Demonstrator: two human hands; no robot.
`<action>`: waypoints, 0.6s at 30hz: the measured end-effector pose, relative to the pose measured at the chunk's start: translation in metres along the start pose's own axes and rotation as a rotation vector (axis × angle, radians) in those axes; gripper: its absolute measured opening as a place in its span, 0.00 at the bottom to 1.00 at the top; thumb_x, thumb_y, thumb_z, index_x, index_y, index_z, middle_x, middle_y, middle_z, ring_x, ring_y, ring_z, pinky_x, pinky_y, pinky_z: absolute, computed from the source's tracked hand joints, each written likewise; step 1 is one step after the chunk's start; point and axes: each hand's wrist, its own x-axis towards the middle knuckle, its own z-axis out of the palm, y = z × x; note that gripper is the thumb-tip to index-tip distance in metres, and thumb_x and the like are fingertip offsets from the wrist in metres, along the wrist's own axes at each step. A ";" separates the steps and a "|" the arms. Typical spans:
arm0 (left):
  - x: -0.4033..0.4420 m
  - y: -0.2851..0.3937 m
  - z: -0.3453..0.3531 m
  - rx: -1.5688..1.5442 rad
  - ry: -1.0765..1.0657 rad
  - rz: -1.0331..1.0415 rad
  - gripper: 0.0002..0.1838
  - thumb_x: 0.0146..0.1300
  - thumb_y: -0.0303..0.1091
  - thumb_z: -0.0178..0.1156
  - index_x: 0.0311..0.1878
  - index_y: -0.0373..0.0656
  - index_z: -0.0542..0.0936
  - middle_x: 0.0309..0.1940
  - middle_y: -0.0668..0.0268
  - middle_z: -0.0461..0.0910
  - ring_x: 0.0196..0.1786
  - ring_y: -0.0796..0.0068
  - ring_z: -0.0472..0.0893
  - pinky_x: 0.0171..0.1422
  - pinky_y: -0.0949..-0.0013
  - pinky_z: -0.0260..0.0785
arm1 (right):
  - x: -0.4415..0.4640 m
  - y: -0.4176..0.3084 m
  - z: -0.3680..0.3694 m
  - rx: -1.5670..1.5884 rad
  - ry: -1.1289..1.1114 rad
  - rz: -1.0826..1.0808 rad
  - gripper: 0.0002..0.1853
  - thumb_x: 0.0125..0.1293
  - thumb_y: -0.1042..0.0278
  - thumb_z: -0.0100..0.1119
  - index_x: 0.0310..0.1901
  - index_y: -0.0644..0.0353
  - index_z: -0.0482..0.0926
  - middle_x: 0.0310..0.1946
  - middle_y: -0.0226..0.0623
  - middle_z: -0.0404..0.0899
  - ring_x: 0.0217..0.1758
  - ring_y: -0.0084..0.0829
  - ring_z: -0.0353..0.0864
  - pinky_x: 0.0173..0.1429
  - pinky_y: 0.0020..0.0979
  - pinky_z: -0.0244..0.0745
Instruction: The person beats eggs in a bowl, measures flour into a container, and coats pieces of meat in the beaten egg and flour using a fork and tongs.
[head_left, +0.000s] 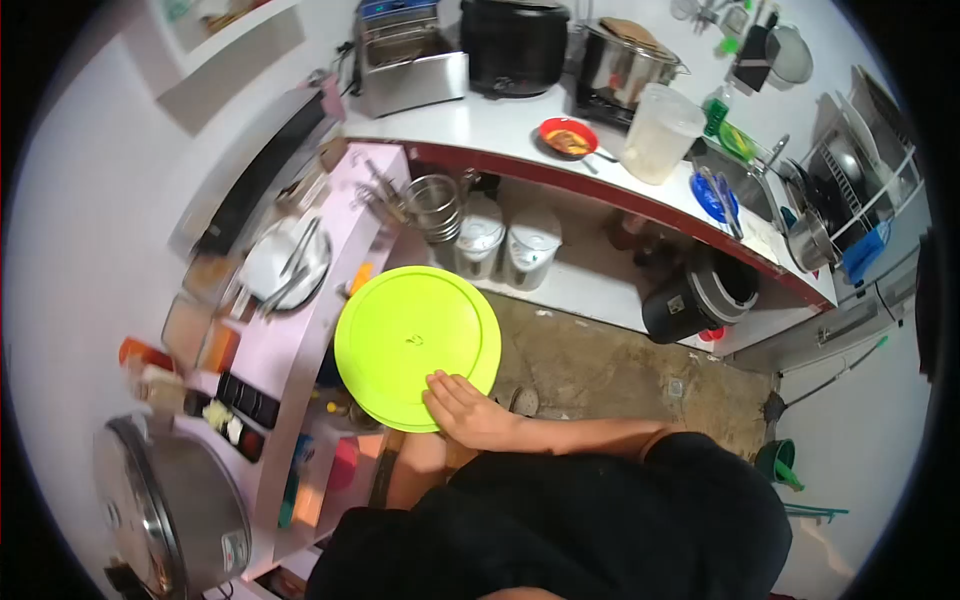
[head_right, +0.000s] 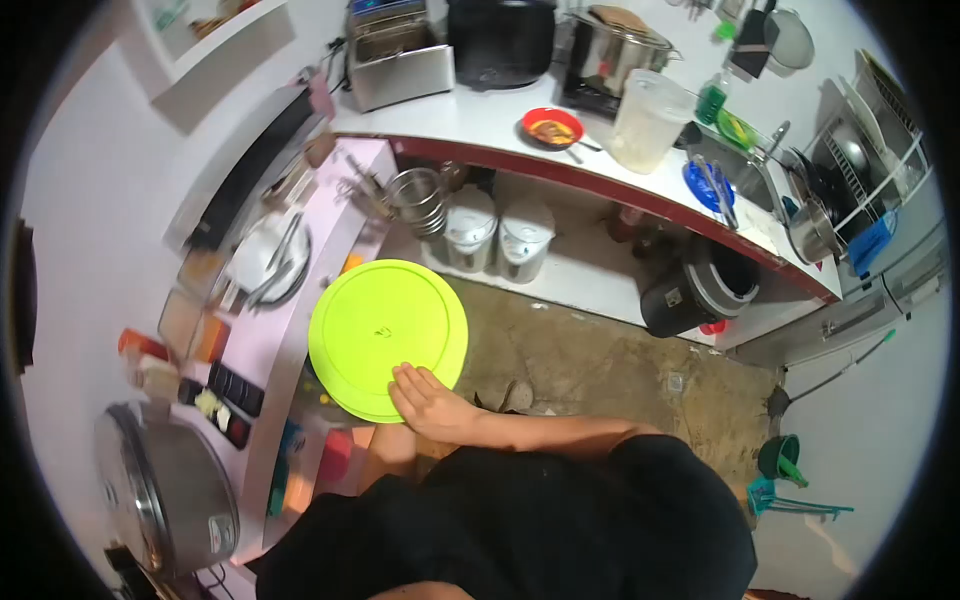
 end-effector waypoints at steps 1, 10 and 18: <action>0.015 -0.009 0.011 0.006 -0.015 -0.015 0.28 0.59 0.60 0.45 0.56 0.53 0.69 0.60 0.66 0.65 0.60 0.65 0.66 0.60 0.51 0.58 | 0.003 0.019 -0.003 -0.012 0.089 0.015 0.22 0.53 0.67 0.48 0.46 0.76 0.69 0.48 0.62 0.69 0.53 0.52 0.70 0.55 0.44 0.67; 0.134 -0.056 0.101 -0.009 -0.129 -0.054 0.28 0.59 0.60 0.45 0.56 0.53 0.69 0.60 0.65 0.65 0.60 0.65 0.66 0.60 0.51 0.58 | 0.009 0.181 -0.067 -0.064 0.189 -0.124 0.25 0.54 0.55 0.51 0.40 0.76 0.71 0.40 0.59 0.75 0.45 0.47 0.77 0.52 0.40 0.71; 0.199 -0.038 0.110 0.003 -0.118 -0.048 0.29 0.59 0.60 0.45 0.57 0.52 0.69 0.60 0.65 0.65 0.60 0.65 0.66 0.60 0.52 0.58 | 0.039 0.248 -0.077 -0.153 0.334 -0.176 0.24 0.50 0.56 0.57 0.35 0.75 0.71 0.32 0.54 0.75 0.38 0.45 0.77 0.46 0.36 0.72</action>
